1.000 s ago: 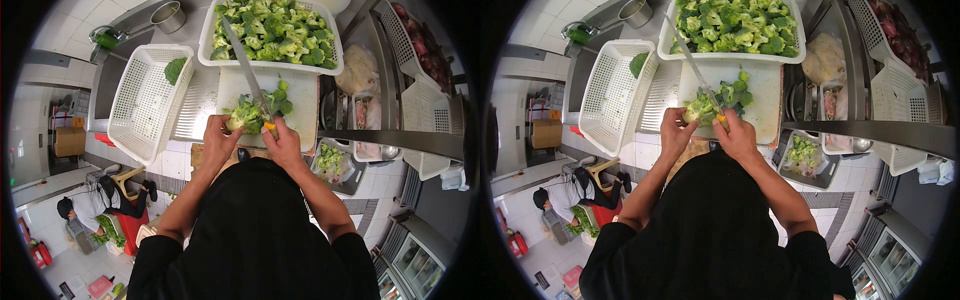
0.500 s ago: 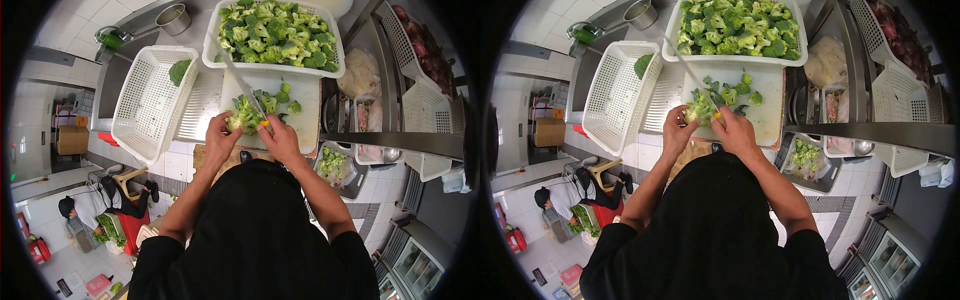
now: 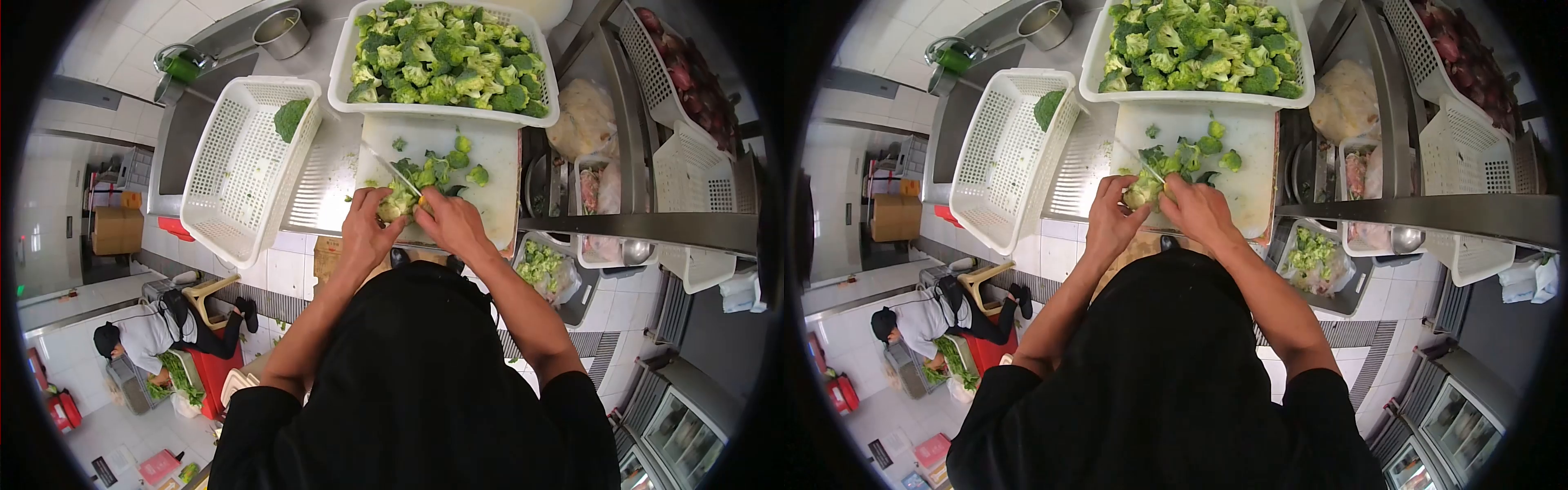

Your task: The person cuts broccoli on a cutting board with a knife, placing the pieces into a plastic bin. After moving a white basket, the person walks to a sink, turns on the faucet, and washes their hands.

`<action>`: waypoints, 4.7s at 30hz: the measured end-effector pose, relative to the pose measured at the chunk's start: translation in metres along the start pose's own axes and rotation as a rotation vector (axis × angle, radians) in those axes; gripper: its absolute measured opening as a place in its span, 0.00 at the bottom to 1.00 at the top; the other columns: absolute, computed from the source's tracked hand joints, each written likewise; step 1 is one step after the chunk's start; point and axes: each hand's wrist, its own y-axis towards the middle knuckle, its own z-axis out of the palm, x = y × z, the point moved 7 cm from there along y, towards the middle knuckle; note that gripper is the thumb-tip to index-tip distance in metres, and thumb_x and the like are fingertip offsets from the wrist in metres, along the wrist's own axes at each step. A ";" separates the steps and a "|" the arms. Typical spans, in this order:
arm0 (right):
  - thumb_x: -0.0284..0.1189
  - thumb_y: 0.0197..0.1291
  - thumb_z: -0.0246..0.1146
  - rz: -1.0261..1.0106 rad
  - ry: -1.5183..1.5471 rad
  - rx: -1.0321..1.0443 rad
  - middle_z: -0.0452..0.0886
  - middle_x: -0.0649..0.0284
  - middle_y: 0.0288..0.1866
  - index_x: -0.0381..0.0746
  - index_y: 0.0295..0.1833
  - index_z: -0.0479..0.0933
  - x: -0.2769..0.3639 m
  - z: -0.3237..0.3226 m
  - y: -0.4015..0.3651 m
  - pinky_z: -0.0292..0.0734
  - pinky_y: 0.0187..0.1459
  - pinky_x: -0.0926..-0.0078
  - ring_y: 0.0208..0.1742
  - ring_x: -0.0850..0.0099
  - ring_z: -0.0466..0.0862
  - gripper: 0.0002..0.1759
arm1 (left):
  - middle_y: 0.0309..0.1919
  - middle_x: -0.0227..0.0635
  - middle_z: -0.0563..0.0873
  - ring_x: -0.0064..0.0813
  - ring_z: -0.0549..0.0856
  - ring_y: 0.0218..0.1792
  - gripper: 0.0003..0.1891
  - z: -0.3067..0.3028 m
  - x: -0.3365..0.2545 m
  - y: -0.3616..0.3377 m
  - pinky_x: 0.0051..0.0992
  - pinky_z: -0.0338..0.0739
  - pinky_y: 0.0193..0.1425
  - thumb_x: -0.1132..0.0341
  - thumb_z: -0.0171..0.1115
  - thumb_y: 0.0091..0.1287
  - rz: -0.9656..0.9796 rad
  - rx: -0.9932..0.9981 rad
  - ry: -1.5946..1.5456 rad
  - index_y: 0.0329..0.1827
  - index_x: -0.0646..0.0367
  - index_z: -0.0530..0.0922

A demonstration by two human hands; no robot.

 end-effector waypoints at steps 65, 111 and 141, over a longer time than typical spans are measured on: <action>0.39 0.71 0.62 0.327 -0.427 0.398 0.87 0.44 0.33 0.39 0.53 0.73 0.035 -0.082 -0.120 0.80 0.42 0.44 0.39 0.42 0.87 0.16 | 0.64 0.45 0.79 0.49 0.82 0.62 0.29 0.011 0.067 -0.001 0.40 0.80 0.65 0.65 0.76 0.60 -0.004 -0.067 -0.181 0.66 0.55 0.80; 0.35 0.75 0.53 1.249 0.869 -0.442 0.75 0.64 0.21 0.38 0.47 0.72 -0.105 0.030 -0.417 0.74 0.19 0.73 0.16 0.74 0.75 0.11 | 0.66 0.40 0.74 0.34 0.79 0.67 0.29 0.090 -0.030 -0.012 0.34 0.81 0.67 0.77 0.73 0.65 0.185 0.628 -0.774 0.69 0.61 0.74; 0.46 0.69 0.66 0.814 0.217 -0.223 0.83 0.43 0.28 0.38 0.45 0.76 -0.087 -0.029 -0.250 0.77 0.38 0.45 0.36 0.39 0.85 0.21 | 0.40 0.45 0.92 0.48 0.90 0.44 0.23 0.101 -0.025 0.113 0.48 0.75 0.58 0.52 0.74 0.59 0.267 0.437 0.800 0.54 0.53 0.83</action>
